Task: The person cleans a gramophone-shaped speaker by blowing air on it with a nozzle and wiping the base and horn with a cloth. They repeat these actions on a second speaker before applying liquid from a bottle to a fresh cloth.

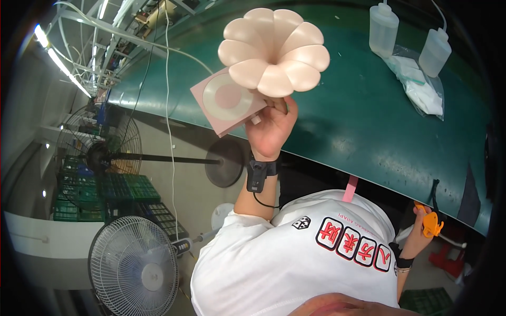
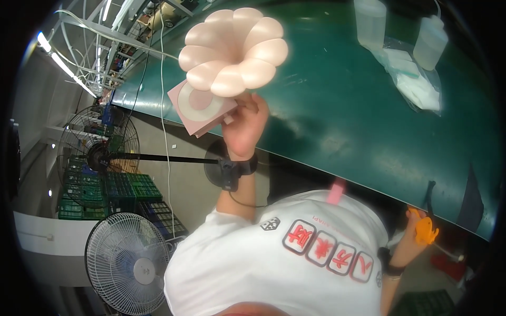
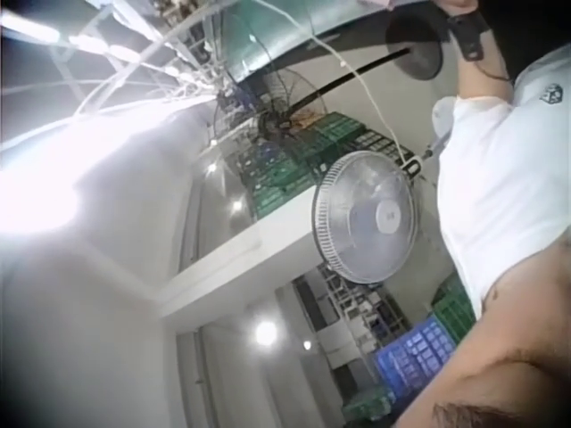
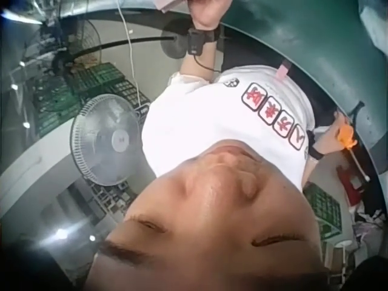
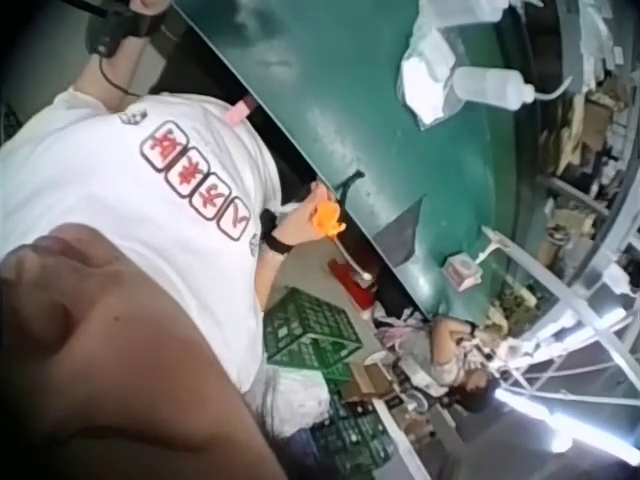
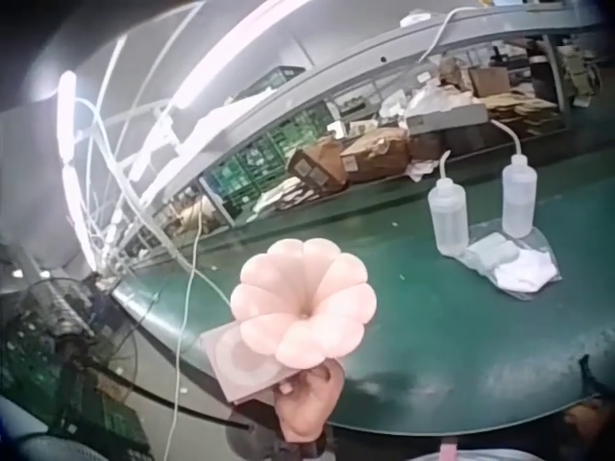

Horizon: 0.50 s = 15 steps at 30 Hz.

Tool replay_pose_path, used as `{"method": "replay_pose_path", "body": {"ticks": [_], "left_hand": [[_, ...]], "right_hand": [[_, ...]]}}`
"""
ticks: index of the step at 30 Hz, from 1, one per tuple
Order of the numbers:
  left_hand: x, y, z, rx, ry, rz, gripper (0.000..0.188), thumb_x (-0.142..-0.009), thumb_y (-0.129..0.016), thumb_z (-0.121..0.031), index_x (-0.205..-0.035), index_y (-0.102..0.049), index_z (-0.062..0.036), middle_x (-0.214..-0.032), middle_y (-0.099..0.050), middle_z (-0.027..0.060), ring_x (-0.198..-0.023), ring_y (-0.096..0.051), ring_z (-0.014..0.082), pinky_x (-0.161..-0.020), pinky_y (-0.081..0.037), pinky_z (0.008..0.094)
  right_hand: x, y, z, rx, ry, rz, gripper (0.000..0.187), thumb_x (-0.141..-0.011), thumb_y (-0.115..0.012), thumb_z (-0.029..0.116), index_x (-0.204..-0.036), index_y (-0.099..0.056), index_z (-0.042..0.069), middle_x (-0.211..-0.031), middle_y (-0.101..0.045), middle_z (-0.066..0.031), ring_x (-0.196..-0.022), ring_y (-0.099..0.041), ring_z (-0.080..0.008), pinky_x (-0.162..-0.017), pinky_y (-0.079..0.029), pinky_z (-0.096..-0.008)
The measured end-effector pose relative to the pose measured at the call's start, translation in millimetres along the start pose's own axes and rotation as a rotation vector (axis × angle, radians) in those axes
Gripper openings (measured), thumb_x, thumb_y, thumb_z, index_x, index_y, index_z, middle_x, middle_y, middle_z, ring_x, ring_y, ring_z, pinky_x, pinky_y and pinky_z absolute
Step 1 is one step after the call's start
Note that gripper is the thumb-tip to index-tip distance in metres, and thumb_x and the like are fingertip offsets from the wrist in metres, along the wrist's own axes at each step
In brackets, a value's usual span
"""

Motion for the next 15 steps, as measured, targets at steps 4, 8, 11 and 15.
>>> {"method": "replay_pose_path", "body": {"ticks": [4, 8, 11, 15], "left_hand": [[-0.7, 1.4, 9.5, -0.023, -0.001, -0.021, 0.029, -0.096, -0.051, -0.024, -0.117, -0.063, -0.0075, -0.105, -0.069, 0.0026, -0.094, -0.067, 0.0160, -0.102, -0.042, 0.0410], [1.0, -1.5, 14.5, -0.069, -0.019, -0.045, 0.031, -0.097, -0.050, -0.025, -0.119, -0.062, -0.0072, -0.107, -0.069, 0.0031, -0.094, -0.067, 0.0163, -0.103, -0.041, 0.0415], [-2.7, -0.6, 19.5, -0.090, -0.027, -0.055, 0.032, -0.098, -0.049, -0.026, -0.121, -0.062, -0.0071, -0.108, -0.069, 0.0035, -0.094, -0.067, 0.0165, -0.104, -0.040, 0.0418], [-9.9, 4.6, 26.9, 0.049, 0.047, 0.003, 0.033, -0.099, -0.048, -0.023, -0.124, -0.061, -0.0049, -0.109, -0.068, 0.0061, -0.095, -0.067, 0.0176, -0.102, -0.044, 0.0413]], "right_hand": [[2.5, -7.6, 15.3, 0.181, -0.006, -0.001, 0.030, -0.099, -0.064, 0.020, -0.117, -0.061, -0.004, -0.103, -0.068, -0.0071, -0.085, -0.063, -0.0109, -0.077, -0.051, -0.0248], [5.5, -16.8, 10.0, 0.410, -0.092, 0.147, 0.033, -0.098, -0.065, 0.025, -0.115, -0.062, -0.002, -0.092, -0.067, -0.0036, -0.077, -0.058, -0.0066, -0.066, -0.048, -0.0229], [4.3, -22.7, -6.6, 0.367, -0.178, 0.160, 0.021, -0.099, -0.064, 0.019, -0.107, -0.064, -0.001, -0.086, -0.066, -0.0030, -0.077, -0.058, -0.0086, -0.071, -0.047, -0.0233], [-2.9, -21.9, -25.5, 0.319, -0.250, 0.292, 0.018, -0.098, -0.064, 0.018, -0.105, -0.065, 0.001, -0.086, -0.064, -0.0025, -0.080, -0.058, -0.0099, -0.076, -0.046, -0.0237]]}}
Point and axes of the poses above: each hand's wrist, its own x-axis away from the middle knuckle, its own y-axis out of the back of the hand, z = x × y, the point moved 10 cm from there along -x, towards the middle knuckle
